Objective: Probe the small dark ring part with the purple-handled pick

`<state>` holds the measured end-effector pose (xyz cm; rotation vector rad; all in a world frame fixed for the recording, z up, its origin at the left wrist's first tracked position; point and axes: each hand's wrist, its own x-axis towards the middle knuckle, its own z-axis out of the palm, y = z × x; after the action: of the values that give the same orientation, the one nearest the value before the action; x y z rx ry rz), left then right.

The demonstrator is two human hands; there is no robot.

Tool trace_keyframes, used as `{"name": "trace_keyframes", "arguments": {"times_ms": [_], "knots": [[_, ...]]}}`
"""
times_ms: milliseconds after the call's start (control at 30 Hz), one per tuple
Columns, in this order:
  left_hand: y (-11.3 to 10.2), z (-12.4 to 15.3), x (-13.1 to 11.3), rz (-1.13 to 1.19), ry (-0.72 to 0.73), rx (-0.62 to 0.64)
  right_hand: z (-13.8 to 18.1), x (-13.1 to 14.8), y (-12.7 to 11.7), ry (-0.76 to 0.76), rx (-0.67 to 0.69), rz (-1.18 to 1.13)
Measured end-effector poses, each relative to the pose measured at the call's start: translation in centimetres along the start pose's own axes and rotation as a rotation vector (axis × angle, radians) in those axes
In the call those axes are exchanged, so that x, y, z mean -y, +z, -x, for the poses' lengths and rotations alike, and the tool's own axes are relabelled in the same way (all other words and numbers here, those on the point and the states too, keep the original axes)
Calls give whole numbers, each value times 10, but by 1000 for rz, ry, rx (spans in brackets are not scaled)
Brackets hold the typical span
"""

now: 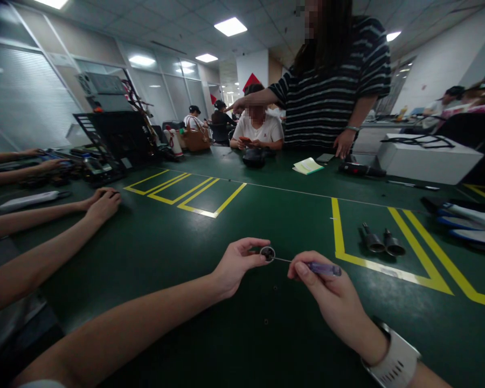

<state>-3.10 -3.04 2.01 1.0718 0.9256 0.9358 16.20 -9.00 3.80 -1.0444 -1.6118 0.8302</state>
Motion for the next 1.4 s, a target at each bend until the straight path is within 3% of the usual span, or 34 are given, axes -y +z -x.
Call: {"name": "trace_keyframes", "arguments": {"times_ms": [233,567,733,1033,1200,1333,1400], "knots": [[3,6,-2,6,47,17,6,9,5,-368,224,407],[7,6,2,4,116,-1,7,17,11,-513,301,662],[9,5,3,6,149,-64,10,15,11,-527,323,683],[10,5,3,-9,141,-63,11,16,14,-547,344,730],[5,2,7,-10,138,-49,11,18,11,-386,267,516],[3,3,3,-37,75,-66,4,16,7,-31,70,262],[4,5,-3,-47,28,-74,0,13,7,124,56,155]]}}
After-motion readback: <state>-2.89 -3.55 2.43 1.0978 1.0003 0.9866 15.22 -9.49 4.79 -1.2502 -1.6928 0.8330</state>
